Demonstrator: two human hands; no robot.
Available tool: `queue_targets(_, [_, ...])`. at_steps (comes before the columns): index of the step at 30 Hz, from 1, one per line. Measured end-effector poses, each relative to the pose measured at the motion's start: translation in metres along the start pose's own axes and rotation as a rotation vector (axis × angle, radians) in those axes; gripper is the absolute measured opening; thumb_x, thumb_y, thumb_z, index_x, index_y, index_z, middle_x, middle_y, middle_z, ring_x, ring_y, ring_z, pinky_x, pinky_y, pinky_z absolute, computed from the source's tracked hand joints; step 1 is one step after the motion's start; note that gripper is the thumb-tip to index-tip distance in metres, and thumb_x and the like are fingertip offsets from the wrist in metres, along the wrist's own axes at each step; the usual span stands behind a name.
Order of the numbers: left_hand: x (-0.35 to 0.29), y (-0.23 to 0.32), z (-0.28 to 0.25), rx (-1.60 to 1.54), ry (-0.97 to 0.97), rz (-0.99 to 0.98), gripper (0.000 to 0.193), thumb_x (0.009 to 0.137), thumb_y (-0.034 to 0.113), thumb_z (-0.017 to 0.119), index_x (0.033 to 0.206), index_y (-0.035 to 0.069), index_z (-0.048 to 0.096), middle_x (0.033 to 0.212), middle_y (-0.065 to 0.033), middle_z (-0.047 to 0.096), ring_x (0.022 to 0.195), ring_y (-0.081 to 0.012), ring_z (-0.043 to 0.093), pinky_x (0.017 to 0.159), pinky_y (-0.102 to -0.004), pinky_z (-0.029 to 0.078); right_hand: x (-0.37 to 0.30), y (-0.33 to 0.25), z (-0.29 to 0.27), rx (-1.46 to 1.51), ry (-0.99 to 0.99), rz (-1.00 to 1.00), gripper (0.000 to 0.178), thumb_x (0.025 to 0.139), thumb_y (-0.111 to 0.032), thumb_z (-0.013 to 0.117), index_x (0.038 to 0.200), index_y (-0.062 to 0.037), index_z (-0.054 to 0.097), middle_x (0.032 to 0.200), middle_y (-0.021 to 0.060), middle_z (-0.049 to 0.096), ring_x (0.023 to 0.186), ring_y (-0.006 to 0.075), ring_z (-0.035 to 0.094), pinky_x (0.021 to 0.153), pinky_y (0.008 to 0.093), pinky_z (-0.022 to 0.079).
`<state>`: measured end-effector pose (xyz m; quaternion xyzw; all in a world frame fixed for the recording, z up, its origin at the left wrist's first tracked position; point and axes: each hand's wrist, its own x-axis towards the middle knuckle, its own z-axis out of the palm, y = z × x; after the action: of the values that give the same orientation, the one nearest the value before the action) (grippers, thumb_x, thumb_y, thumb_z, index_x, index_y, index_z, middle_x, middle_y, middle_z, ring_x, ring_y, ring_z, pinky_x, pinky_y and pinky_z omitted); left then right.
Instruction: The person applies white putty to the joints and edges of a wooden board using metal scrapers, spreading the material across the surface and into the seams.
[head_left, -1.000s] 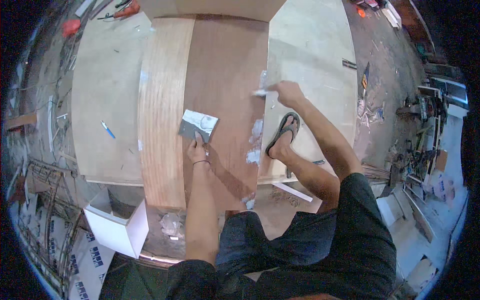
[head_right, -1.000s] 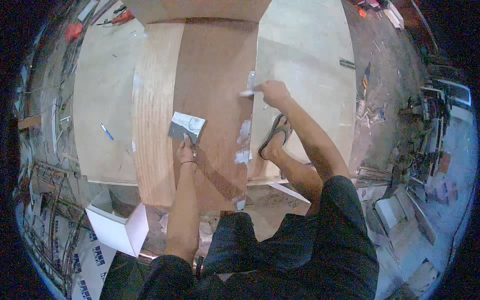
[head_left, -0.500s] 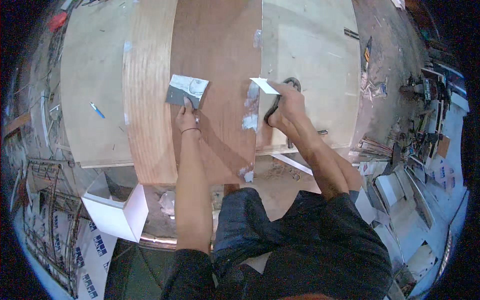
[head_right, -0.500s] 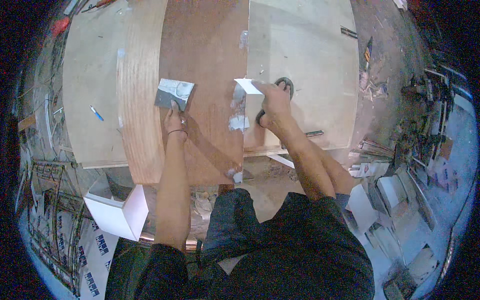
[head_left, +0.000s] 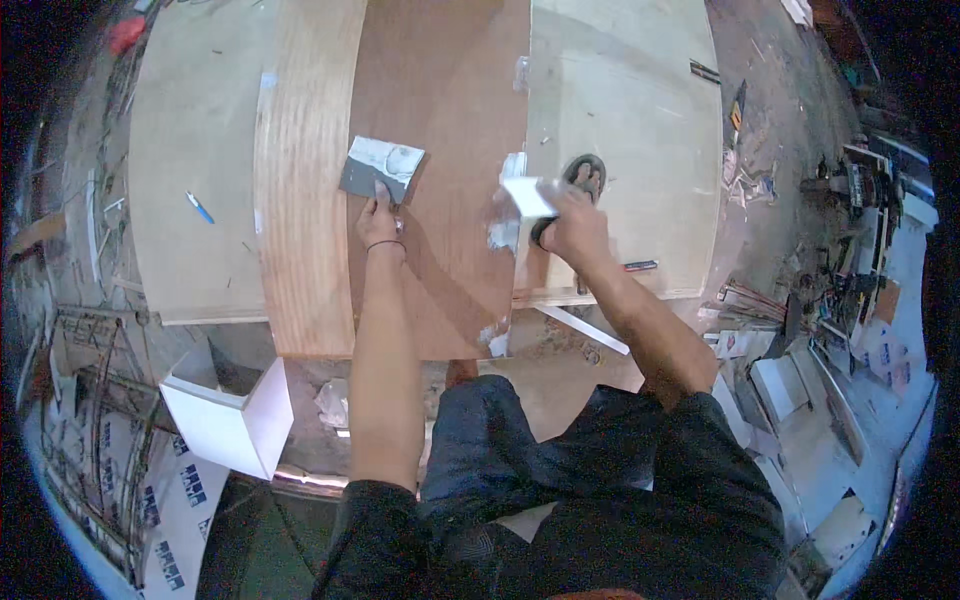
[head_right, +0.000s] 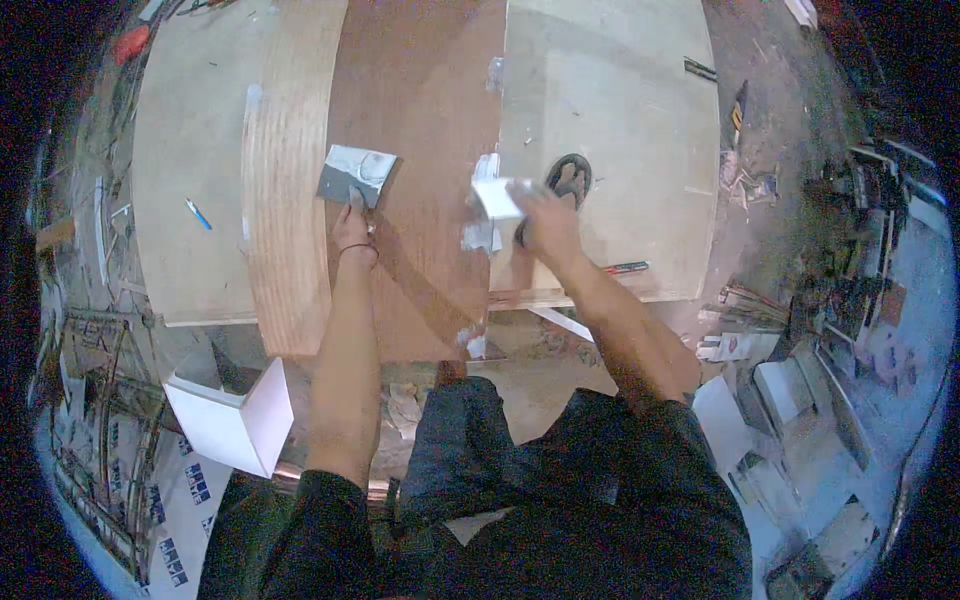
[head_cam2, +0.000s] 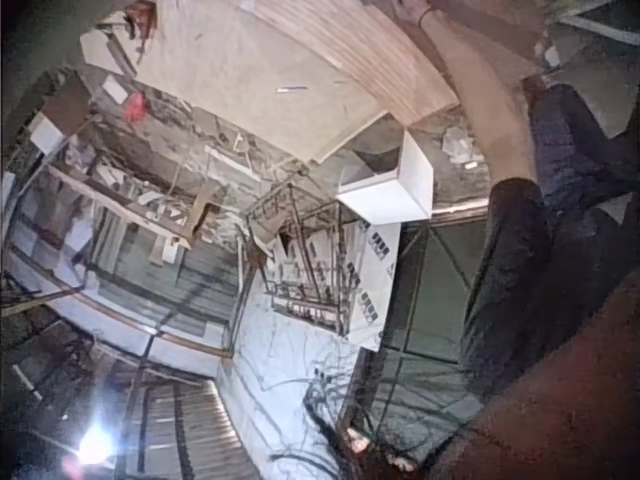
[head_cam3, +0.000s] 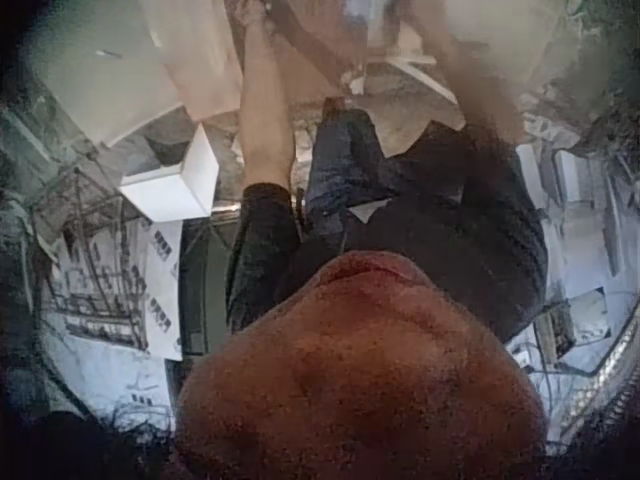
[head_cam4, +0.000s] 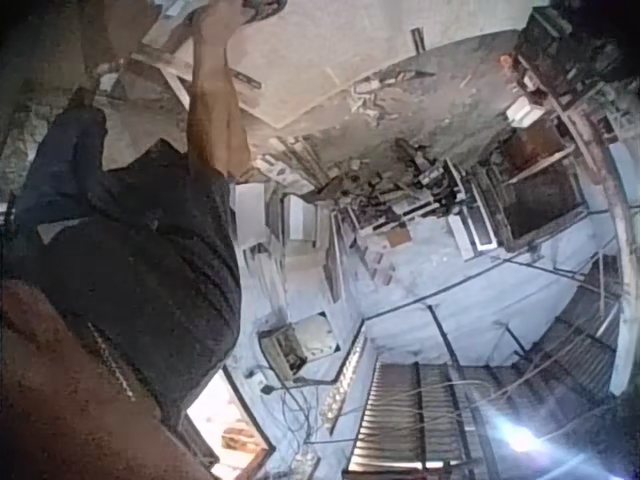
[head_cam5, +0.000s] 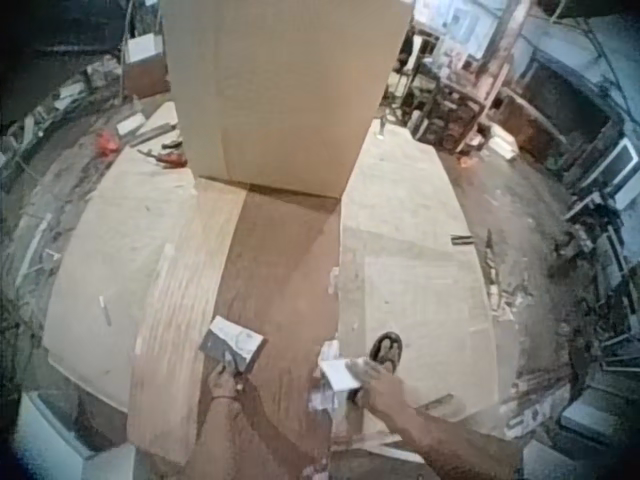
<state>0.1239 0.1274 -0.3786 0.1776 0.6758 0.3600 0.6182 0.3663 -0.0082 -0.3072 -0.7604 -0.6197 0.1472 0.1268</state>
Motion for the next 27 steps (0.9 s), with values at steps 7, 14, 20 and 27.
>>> queue_targets(7, [-0.004, 0.003, 0.014, -0.020, -0.029, -0.028, 0.042, 0.080, 0.039, 0.064, 0.100, 0.002, 0.062, 0.076, 0.0026, 0.056, 0.057, -0.0068, 0.045, 0.049, -0.0216, 0.035, 0.038, 0.008, 0.014, -0.170, 0.053, -0.040, 0.053, 0.068, 0.004, 0.047, 0.118, -0.0134, 0.052, 0.114, 0.0085, 0.056, 0.110, 0.0274, 0.050, 0.080, 0.0422, 0.047])
queue_targets(14, [-0.007, 0.004, 0.007, 0.005, -0.046, -0.002, 0.043, 0.081, 0.036, 0.064, 0.103, -0.001, 0.061, 0.087, -0.0014, 0.060, 0.071, -0.0116, 0.053, 0.063, -0.0251, 0.042, -0.044, -0.013, 0.014, -0.121, -0.208, -0.116, 0.051, 0.069, -0.001, 0.052, 0.117, -0.0170, 0.053, 0.111, 0.0096, 0.057, 0.106, 0.0255, 0.053, 0.080, 0.0376, 0.048])
queue_targets(20, [0.000, 0.000, 0.015, -0.184, -0.054, -0.021, 0.037, 0.083, 0.036, 0.061, 0.097, 0.001, 0.063, 0.070, 0.0015, 0.055, 0.054, -0.0055, 0.045, 0.047, -0.0225, 0.035, 0.033, 0.031, 0.019, 0.440, 0.088, 0.310, 0.038, 0.075, -0.003, 0.047, 0.109, -0.0143, 0.059, 0.089, 0.0185, 0.062, 0.082, 0.0332, 0.061, 0.070, 0.0377, 0.048])
queue_targets(27, [0.001, 0.003, 0.004, -0.004, -0.039, -0.009, 0.034, 0.082, 0.038, 0.061, 0.087, 0.004, 0.064, 0.060, 0.0038, 0.048, 0.044, -0.0046, 0.038, 0.040, -0.0215, 0.029, 0.152, 0.033, 0.004, 0.016, 0.285, 0.130, 0.046, 0.073, 0.001, 0.044, 0.112, -0.0174, 0.058, 0.101, 0.0142, 0.061, 0.092, 0.0304, 0.058, 0.080, 0.0399, 0.046])
